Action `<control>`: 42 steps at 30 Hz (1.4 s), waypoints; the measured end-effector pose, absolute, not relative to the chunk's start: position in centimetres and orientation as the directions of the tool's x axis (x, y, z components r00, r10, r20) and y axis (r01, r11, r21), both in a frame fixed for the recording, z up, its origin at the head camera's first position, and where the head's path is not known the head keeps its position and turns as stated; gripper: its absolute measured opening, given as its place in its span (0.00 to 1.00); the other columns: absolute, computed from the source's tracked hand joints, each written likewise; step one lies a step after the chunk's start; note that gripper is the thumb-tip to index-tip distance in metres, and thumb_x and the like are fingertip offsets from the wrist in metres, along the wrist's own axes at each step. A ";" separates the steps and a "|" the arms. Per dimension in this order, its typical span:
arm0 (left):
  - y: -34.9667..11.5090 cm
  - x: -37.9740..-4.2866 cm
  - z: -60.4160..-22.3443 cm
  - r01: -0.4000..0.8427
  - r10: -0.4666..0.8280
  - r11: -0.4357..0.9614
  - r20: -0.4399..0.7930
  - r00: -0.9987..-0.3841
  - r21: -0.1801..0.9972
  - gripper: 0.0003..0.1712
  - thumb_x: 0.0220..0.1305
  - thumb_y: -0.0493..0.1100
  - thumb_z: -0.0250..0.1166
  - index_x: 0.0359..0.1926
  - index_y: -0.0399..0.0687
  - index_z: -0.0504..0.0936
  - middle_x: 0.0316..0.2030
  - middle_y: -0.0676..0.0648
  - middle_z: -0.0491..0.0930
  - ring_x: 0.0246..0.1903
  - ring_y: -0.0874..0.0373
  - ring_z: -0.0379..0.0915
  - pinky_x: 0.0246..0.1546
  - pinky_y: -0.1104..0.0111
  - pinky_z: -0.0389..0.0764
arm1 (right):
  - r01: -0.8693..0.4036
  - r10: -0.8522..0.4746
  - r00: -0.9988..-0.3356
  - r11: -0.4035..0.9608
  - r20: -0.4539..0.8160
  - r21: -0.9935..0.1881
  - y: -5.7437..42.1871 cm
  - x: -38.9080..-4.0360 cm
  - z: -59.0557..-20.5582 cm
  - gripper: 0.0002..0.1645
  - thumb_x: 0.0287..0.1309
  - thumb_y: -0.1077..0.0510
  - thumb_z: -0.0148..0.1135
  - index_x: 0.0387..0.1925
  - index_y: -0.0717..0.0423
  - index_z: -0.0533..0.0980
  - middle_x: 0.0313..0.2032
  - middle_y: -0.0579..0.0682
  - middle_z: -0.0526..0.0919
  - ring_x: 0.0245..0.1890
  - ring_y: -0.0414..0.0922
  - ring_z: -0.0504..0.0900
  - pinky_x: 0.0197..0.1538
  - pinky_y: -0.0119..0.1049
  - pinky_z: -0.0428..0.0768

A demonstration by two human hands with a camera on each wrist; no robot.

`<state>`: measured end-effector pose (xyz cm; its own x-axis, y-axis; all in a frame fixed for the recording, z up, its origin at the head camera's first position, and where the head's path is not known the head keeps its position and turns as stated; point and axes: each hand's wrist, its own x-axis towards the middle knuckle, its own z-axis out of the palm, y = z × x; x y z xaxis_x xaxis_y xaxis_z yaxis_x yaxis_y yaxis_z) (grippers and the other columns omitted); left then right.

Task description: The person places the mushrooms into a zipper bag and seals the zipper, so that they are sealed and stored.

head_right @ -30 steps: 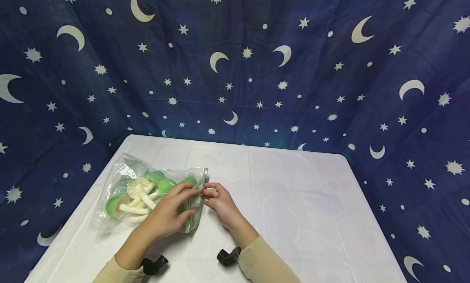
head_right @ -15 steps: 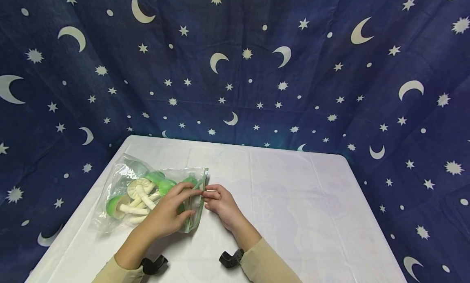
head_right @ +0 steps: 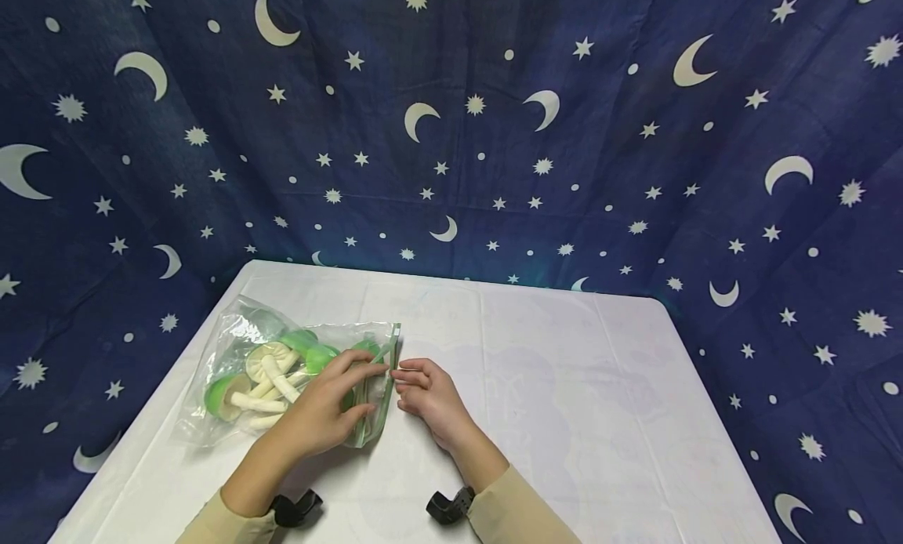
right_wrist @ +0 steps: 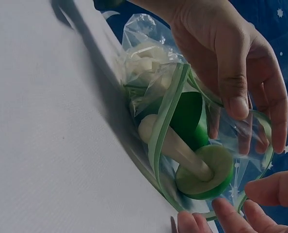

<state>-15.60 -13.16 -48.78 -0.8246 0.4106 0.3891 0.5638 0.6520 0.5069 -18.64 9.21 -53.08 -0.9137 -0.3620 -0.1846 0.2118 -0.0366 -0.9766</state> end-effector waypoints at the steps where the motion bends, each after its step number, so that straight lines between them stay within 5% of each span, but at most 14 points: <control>1: -13.1 -15.6 -48.7 0.560 0.411 0.653 0.381 -0.828 0.511 0.37 0.56 0.37 0.83 0.67 0.56 0.83 0.65 0.45 0.79 0.69 0.47 0.75 0.69 0.47 0.80 | 0.214 -0.359 -0.914 -0.038 -0.186 -0.976 9.2 -18.6 -53.0 0.34 0.68 0.68 0.58 0.74 0.65 0.66 0.70 0.66 0.78 0.64 0.56 0.82 0.59 0.41 0.90; 17: -13.0 -15.7 -48.9 0.565 0.416 0.637 0.384 -0.825 0.524 0.43 0.55 0.35 0.83 0.72 0.55 0.79 0.65 0.49 0.78 0.67 0.51 0.76 0.68 0.49 0.82 | 0.237 -0.368 -0.908 -0.057 -0.201 -0.970 9.1 -16.4 -51.4 0.35 0.64 0.66 0.62 0.72 0.68 0.67 0.65 0.70 0.79 0.59 0.55 0.86 0.55 0.45 0.91; 35: -12.9 -15.6 -48.6 0.544 0.400 0.637 0.370 -0.839 0.546 0.46 0.55 0.32 0.81 0.74 0.53 0.76 0.66 0.51 0.77 0.69 0.50 0.76 0.69 0.49 0.81 | 0.290 -0.386 -0.899 -0.174 -0.206 -0.941 7.7 -14.1 -52.0 0.37 0.59 0.67 0.69 0.69 0.70 0.67 0.53 0.55 0.84 0.48 0.44 0.89 0.51 0.35 0.92; 42: -13.0 -15.4 -48.6 0.528 0.394 0.611 0.352 -0.849 0.590 0.44 0.59 0.32 0.76 0.75 0.60 0.74 0.66 0.53 0.76 0.70 0.52 0.74 0.68 0.49 0.81 | 0.303 -0.370 -0.906 -0.224 -0.207 -0.927 6.4 -13.3 -52.1 0.33 0.60 0.68 0.72 0.64 0.68 0.70 0.47 0.51 0.84 0.44 0.41 0.88 0.50 0.32 0.91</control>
<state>-15.39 -12.98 -48.59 -0.8488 0.3944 0.3521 0.5284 0.6107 0.5898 -13.26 6.41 -52.15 -0.9057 -0.3701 -0.2066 0.3027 -0.2235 -0.9265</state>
